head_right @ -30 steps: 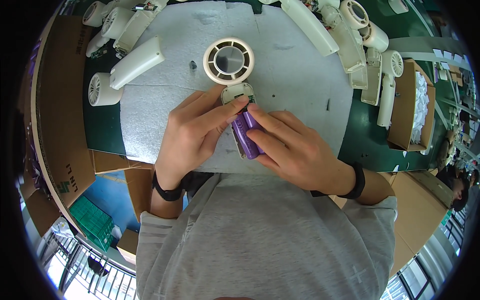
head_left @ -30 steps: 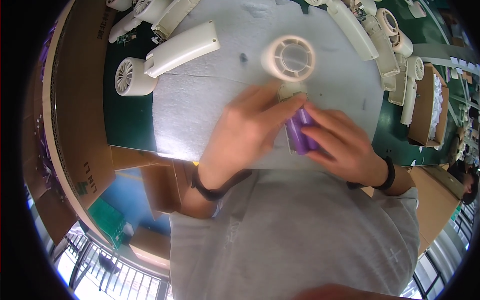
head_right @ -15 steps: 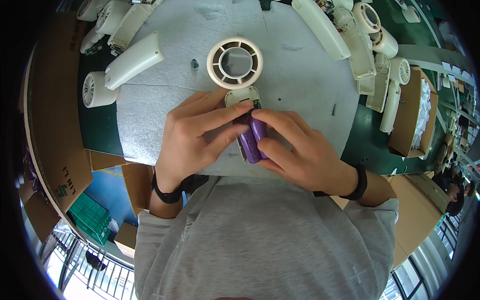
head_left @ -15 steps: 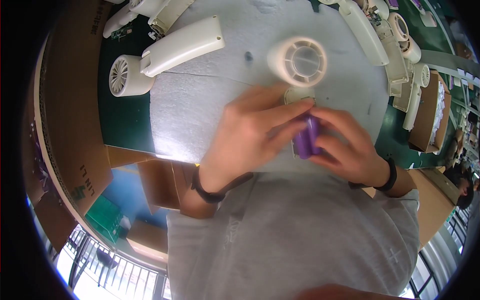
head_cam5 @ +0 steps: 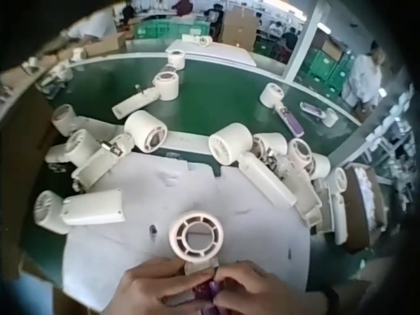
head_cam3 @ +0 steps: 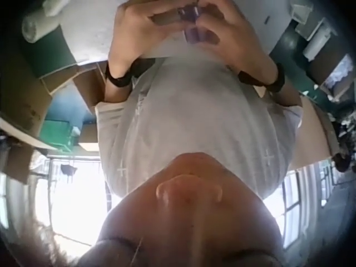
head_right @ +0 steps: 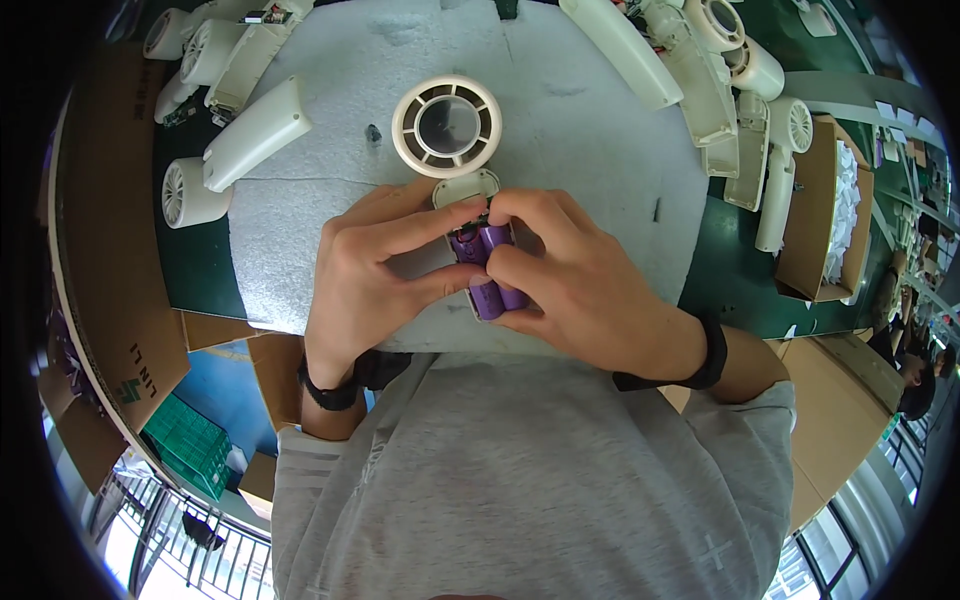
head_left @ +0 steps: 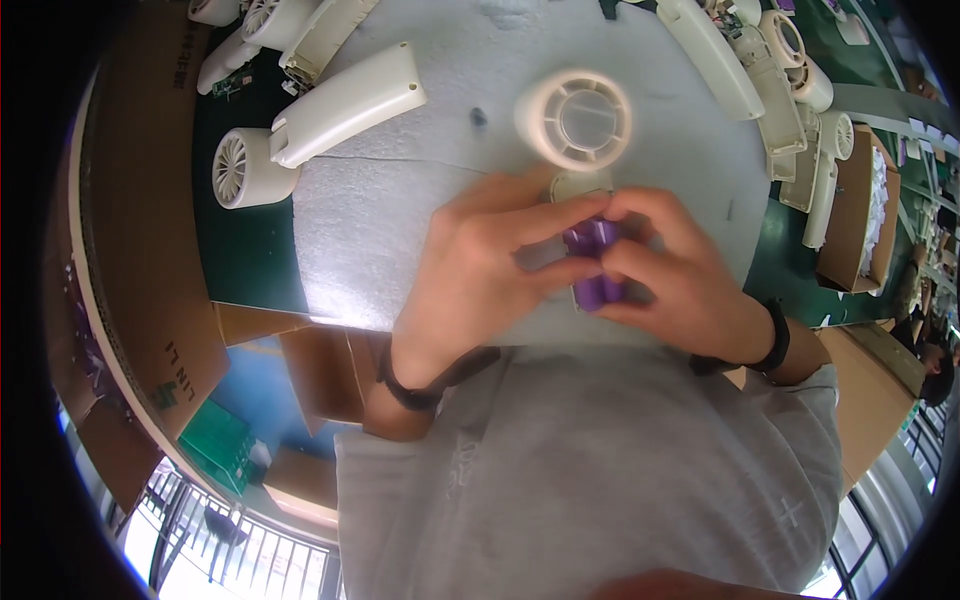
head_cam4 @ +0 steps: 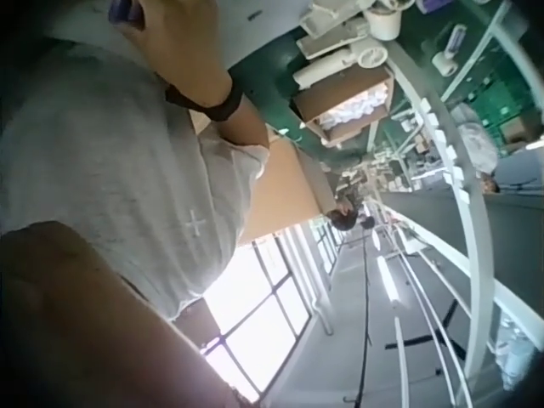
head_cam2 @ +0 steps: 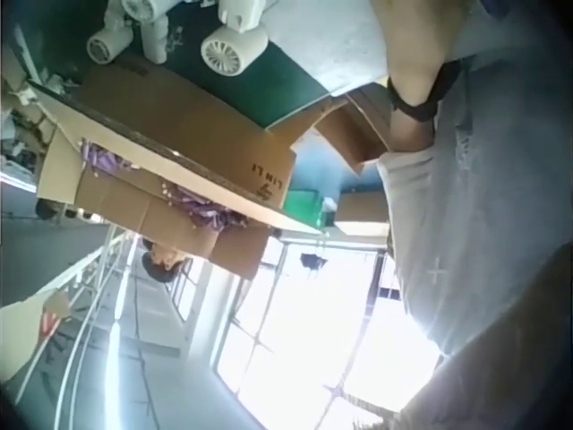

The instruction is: The person assembles handheld fans by connecting battery wires to circuit boards, fitting the batteries into the fan housings, and testing the connections. They then set the assemblies aside and repeat the process with new components.

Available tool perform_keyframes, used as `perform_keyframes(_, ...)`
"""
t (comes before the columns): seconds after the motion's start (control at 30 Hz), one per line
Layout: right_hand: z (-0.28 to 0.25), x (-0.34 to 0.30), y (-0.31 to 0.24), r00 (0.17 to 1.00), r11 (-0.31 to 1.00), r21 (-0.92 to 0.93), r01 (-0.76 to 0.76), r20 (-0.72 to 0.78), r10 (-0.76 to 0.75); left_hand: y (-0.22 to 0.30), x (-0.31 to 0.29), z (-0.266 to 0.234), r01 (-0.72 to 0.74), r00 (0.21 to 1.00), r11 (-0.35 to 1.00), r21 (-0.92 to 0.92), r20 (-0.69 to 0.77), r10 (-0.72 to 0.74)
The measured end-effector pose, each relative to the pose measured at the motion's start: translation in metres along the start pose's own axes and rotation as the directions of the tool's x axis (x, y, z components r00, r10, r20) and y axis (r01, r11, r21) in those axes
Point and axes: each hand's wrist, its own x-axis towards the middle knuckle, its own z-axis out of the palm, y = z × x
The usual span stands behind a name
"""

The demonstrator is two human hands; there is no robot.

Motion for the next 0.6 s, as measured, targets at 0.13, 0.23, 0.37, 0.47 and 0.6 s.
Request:
perform_keyframes(0.13, 0.004, 0.003, 0.007, 0.997, 0.998, 0.01, 0.059, -0.043, -0.059, -0.001, -0.001, 0.0, 0.018, 1.0, 1.0, -0.016, -0.014, -0.018)
perform_keyframes(0.23, -0.002, 0.008, 0.01, 0.991, 0.992, 0.0, 0.125, -0.044, -0.125, -0.001, -0.002, 0.0, 0.042, 0.999, 0.999, -0.032, -0.008, -0.042)
perform_keyframes(0.37, 0.001, 0.009, 0.016, 0.988, 0.991, 0.032, 0.133, -0.09, -0.129, -0.004, -0.006, 0.002, 0.046, 0.999, 0.997, -0.058, -0.007, -0.046)
perform_keyframes(0.47, 0.007, 0.008, 0.026, 0.977, 0.981, 0.026, 0.193, -0.091, -0.19, -0.01, -0.008, 0.007, -0.013, 0.999, 0.998, -0.061, -0.032, 0.011)
perform_keyframes(0.6, 0.005, -0.002, 0.019, 0.967, 0.965, -0.12, 0.232, -0.08, -0.242, -0.012, -0.009, 0.01, -0.035, 0.998, 0.998, -0.048, -0.048, 0.033)
